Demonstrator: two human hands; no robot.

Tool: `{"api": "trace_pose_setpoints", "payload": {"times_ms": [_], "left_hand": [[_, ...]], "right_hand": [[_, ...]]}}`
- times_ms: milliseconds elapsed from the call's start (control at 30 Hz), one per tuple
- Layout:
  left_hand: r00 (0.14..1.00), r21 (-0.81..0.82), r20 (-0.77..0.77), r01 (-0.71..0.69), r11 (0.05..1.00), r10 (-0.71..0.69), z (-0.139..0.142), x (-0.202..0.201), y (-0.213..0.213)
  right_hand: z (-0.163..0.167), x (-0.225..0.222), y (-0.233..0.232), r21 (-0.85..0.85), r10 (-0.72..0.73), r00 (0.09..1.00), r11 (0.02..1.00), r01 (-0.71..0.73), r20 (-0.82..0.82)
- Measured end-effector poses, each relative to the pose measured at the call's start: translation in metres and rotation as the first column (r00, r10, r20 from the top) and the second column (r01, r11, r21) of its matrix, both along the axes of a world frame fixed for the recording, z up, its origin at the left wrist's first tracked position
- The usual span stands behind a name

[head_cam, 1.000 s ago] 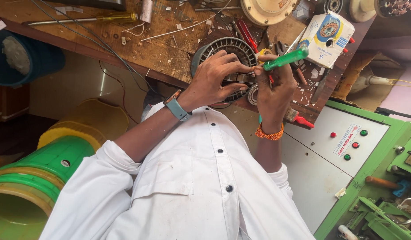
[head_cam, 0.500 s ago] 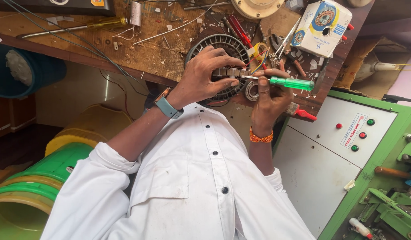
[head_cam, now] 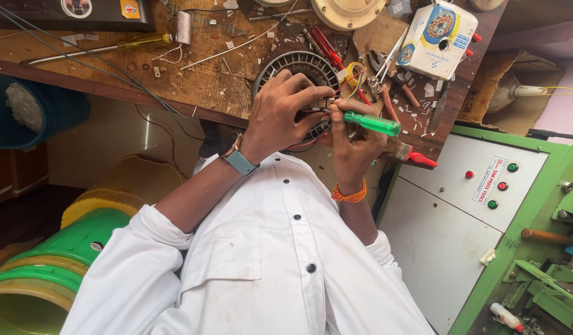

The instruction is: The person works at a cluttered workbench, manipulating wires and small components of an electrical motor or generator. They use scissors to cut a piece of white material and a screwdriver to adjust parts within the stator assembly. The task involves precise hand movements and tool use.

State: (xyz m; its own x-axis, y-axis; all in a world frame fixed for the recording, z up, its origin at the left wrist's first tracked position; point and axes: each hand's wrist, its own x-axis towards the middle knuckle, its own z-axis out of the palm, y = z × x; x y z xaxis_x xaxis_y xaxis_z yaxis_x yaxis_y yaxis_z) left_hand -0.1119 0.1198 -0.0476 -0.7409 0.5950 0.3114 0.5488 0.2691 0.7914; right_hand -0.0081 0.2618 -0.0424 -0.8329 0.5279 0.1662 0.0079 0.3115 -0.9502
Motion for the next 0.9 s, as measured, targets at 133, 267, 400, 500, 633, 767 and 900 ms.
{"api": "trace_pose_setpoints", "payload": {"times_ms": [133, 267, 400, 500, 633, 767, 900], "left_hand": [[0.999, -0.023, 0.047, -0.013, 1.0, 0.015, -0.005, -0.003, 0.002], [0.999, 0.0, 0.032, 0.0, 1.0, 0.0, -0.007, 0.0, -0.001], [1.0, 0.001, 0.008, 0.002, 1.0, -0.002, -0.007, 0.002, -0.001], [1.0, 0.004, 0.027, 0.011, 1.0, -0.011, -0.009, 0.001, -0.003], [0.999, 0.011, 0.045, -0.003, 1.0, 0.002, -0.013, 0.004, -0.004], [1.0, -0.009, 0.003, -0.001, 1.0, 0.001, -0.016, 0.008, -0.003], [0.987, 0.115, 0.08, 0.129, 0.985, -0.139, -0.024, -0.005, -0.017]], "right_hand": [[-0.008, 0.0, -0.007, -0.041, -0.002, 0.997, 0.999, -0.001, -0.076], [-0.017, 0.004, -0.017, -0.038, -0.056, 0.992, 0.998, 0.052, -0.112], [-0.017, 0.005, -0.008, -0.097, -0.017, 0.991, 0.995, 0.004, -0.133], [-0.019, 0.005, 0.004, -0.152, 0.013, 0.994, 0.988, -0.03, -0.107], [-0.027, 0.011, 0.0, -0.147, 0.015, 0.992, 0.989, -0.033, -0.122], [-0.038, 0.016, -0.007, -0.079, -0.022, 0.98, 0.997, 0.006, -0.196], [-0.04, 0.012, 0.004, -0.349, -0.014, 0.966, 0.934, -0.08, -0.259]]}}
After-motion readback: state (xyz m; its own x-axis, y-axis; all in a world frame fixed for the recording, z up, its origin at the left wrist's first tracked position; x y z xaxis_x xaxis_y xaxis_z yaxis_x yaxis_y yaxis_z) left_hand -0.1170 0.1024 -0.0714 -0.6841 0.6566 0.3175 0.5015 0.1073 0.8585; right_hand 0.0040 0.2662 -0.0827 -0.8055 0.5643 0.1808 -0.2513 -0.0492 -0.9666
